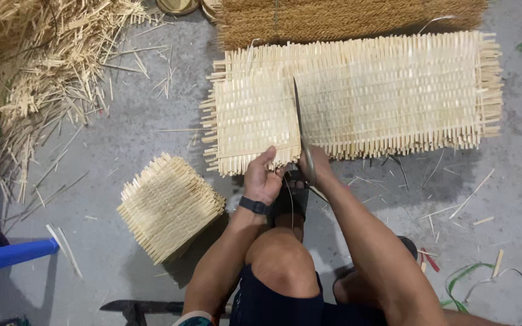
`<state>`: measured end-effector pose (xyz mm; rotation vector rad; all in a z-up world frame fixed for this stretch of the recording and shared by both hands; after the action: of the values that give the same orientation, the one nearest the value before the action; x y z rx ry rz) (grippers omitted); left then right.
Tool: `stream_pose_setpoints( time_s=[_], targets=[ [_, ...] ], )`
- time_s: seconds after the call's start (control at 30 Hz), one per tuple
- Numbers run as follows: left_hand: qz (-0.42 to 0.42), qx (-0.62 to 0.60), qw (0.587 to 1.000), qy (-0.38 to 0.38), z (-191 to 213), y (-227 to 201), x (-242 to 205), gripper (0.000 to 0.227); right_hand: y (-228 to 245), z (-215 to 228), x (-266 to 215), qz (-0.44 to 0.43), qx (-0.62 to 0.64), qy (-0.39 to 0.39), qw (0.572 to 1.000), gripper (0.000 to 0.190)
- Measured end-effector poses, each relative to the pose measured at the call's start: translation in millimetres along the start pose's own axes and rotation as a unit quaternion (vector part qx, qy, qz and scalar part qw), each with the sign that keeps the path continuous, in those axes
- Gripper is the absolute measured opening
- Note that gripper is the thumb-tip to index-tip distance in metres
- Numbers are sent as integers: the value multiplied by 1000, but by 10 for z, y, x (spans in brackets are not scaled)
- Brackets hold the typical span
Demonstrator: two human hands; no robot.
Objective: The person cuts a large woven bamboo mat into smaller rectangular pieces using shears. They repeatedly trim the mat, stack the cut pieces, and continue cutting until the mat is reduced to a pile of smaller sections.
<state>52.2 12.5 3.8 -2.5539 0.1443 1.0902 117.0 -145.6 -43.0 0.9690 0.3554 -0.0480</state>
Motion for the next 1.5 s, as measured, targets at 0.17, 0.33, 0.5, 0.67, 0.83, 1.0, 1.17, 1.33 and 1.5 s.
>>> stream_pose_setpoints(
  time_s=[0.17, 0.33, 0.5, 0.67, 0.83, 1.0, 1.17, 1.33, 1.5],
  targets=[
    [11, -10, 1000, 17, 47, 2, 53, 28, -105, -120, 26, 32, -48, -93, 994, 24],
    [5, -18, 1000, -3, 38, -21, 0, 29, 234, -15, -217, -161, 129, -25, 978, 42],
    [13, -23, 1000, 13, -51, -22, -93, 33, 365, 174, -10, -166, 142, 66, 974, 58],
    [12, -45, 998, 36, -118, -50, -102, 32, 226, -6, 261, 46, -90, -47, 994, 34],
    [11, -40, 999, 4, -88, -81, -113, 33, 144, 3, 219, -23, 91, -61, 994, 17],
    [-8, -29, 999, 15, -153, -128, -141, 34, 617, 229, 183, -211, 201, 73, 954, 56],
    [-8, -39, 999, 2, -122, -149, -81, 34, 565, 155, 463, -61, 62, 3, 996, 35],
    [-22, -48, 998, 30, -229, -236, -218, 34, 479, 124, 441, 32, 71, -45, 996, 40],
    [-101, 43, 994, 27, -227, -552, -569, 30, 1090, 617, -302, -12, 160, 3, 987, 49]
  ],
)
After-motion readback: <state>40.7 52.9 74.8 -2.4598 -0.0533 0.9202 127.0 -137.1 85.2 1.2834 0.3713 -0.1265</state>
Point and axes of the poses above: each hand's wrist, its own x-axis towards the middle knuckle, its own z-axis out of the back of the hand, y = z × x, the point moved 8 cm from there along x, towards the middle knuckle, and after that the axes turned 2 degrees about -y, right-handed, at the moved point
